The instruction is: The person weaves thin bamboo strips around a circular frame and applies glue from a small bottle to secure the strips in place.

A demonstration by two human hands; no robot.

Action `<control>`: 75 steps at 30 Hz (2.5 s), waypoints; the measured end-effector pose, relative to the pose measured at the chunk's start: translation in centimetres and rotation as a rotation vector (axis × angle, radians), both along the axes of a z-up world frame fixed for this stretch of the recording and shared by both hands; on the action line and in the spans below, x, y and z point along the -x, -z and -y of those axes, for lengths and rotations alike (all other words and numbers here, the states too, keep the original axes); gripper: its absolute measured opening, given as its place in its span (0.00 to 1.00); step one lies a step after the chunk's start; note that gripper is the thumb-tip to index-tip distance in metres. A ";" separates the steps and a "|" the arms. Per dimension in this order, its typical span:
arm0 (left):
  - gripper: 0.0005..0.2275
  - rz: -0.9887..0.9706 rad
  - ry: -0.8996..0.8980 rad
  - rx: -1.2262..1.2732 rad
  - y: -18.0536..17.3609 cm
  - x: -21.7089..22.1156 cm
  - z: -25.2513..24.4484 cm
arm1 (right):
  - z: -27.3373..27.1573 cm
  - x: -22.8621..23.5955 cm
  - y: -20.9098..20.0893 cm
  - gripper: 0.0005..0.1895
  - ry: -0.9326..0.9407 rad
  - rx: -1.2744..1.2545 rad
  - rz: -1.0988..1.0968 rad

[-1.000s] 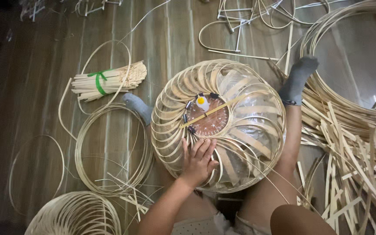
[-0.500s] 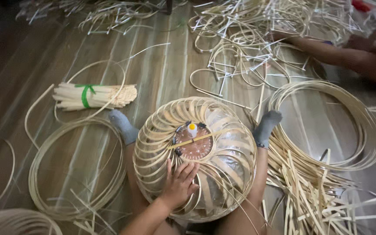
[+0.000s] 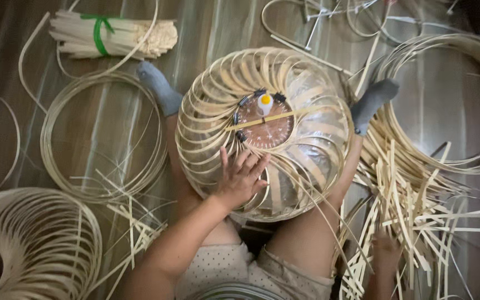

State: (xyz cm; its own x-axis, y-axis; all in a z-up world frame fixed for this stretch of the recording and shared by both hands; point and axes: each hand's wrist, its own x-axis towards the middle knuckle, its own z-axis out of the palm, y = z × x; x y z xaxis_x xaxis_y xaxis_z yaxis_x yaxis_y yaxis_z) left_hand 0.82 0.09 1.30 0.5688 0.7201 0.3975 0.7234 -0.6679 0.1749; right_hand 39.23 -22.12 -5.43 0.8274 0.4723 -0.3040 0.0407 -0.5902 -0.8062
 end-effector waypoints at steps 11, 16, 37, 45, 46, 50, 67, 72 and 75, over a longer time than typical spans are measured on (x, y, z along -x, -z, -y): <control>0.33 -0.015 -0.003 0.021 0.7 -0.1 0.1 | 3.5 6.9 9.5 0.15 -0.479 0.581 -0.020; 0.33 -0.051 -0.001 0.051 1.1 0.3 -0.1 | 2.7 6.1 10.1 0.14 -0.533 0.591 0.093; 0.29 -0.140 0.059 0.031 -0.1 1.5 -0.4 | 7.8 4.5 12.6 0.20 -0.034 0.526 0.196; 0.34 -0.046 0.035 0.035 0.2 0.5 -0.2 | 1.5 4.4 5.8 0.18 -0.264 0.202 -0.043; 0.34 -0.038 0.029 0.027 0.2 0.3 -0.3 | 0.7 4.4 5.2 0.18 -0.287 0.181 -0.050; 0.34 -0.023 0.031 0.015 -0.3 0.1 -0.3 | 0.8 6.3 2.8 0.18 -0.327 0.140 -0.091; 0.38 0.031 0.039 0.058 -0.3 -0.1 -0.1 | -0.1 5.7 -4.8 0.16 -0.226 -0.004 0.035; 0.39 0.060 0.042 0.034 -0.1 -0.2 -0.2 | -5.5 -1.8 -11.0 0.15 -0.045 -0.149 0.278; 0.38 0.011 0.043 0.067 -0.1 -0.1 0.0 | -13.8 -4.2 -13.7 0.16 -0.443 -0.448 0.516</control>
